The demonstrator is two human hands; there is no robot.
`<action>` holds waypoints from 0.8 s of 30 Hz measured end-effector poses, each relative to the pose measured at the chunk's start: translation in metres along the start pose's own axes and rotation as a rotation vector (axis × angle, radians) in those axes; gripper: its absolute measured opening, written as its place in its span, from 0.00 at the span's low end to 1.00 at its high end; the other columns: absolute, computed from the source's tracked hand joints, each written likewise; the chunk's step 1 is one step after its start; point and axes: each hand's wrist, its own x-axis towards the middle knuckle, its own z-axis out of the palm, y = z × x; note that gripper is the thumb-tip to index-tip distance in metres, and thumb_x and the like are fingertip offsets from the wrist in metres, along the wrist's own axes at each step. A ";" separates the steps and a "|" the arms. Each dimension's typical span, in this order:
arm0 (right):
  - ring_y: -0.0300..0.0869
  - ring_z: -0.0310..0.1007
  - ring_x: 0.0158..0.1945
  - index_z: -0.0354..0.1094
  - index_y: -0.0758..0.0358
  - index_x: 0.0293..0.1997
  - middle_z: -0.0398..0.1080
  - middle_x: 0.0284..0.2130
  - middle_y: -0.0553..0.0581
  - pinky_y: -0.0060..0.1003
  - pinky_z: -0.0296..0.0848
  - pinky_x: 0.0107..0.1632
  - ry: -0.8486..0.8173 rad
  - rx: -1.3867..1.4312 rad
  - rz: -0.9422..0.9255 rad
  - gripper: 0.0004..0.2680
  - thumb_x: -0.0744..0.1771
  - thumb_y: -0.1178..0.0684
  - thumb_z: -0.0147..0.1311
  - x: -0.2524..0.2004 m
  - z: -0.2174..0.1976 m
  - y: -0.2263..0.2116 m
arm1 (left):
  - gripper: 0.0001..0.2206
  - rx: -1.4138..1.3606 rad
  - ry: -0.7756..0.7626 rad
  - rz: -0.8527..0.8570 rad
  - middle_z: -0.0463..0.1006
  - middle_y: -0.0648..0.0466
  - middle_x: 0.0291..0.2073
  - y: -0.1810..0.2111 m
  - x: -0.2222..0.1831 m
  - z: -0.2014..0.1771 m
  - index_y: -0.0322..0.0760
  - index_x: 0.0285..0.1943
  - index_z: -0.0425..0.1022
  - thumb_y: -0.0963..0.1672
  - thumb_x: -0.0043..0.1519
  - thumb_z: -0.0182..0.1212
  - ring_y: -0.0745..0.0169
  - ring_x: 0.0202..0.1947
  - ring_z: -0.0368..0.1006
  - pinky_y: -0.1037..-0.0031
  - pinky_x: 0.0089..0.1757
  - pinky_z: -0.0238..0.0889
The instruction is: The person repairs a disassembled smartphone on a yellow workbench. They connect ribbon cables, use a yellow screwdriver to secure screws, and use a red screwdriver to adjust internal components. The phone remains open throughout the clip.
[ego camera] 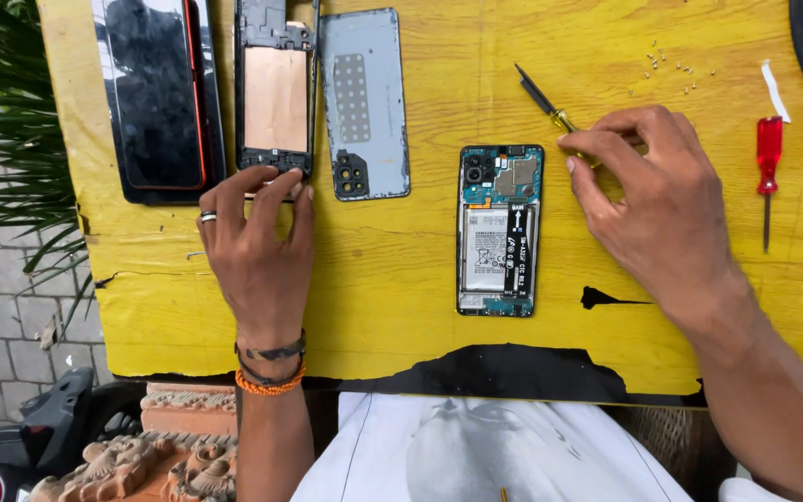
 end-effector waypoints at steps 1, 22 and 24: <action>0.49 0.71 0.47 0.78 0.60 0.54 0.70 0.44 0.59 0.40 0.76 0.51 0.003 0.017 0.002 0.08 0.70 0.62 0.70 0.000 0.000 -0.001 | 0.08 -0.001 0.010 0.000 0.75 0.50 0.49 0.000 -0.001 0.001 0.39 0.49 0.81 0.38 0.65 0.75 0.50 0.48 0.71 0.60 0.47 0.66; 0.50 0.78 0.42 0.77 0.71 0.58 0.71 0.50 0.69 0.36 0.84 0.43 -0.039 0.029 0.043 0.09 0.71 0.63 0.67 -0.003 0.009 0.004 | 0.10 -0.075 0.041 -0.076 0.76 0.45 0.50 -0.016 -0.008 -0.040 0.32 0.54 0.79 0.33 0.66 0.67 0.48 0.51 0.74 0.58 0.51 0.69; 0.50 0.80 0.40 0.77 0.72 0.59 0.71 0.51 0.71 0.36 0.84 0.42 -0.067 0.053 0.050 0.10 0.71 0.64 0.67 -0.006 0.009 0.005 | 0.10 -0.041 0.043 -0.108 0.76 0.46 0.49 -0.030 -0.018 -0.052 0.32 0.55 0.79 0.33 0.68 0.65 0.48 0.50 0.75 0.57 0.50 0.68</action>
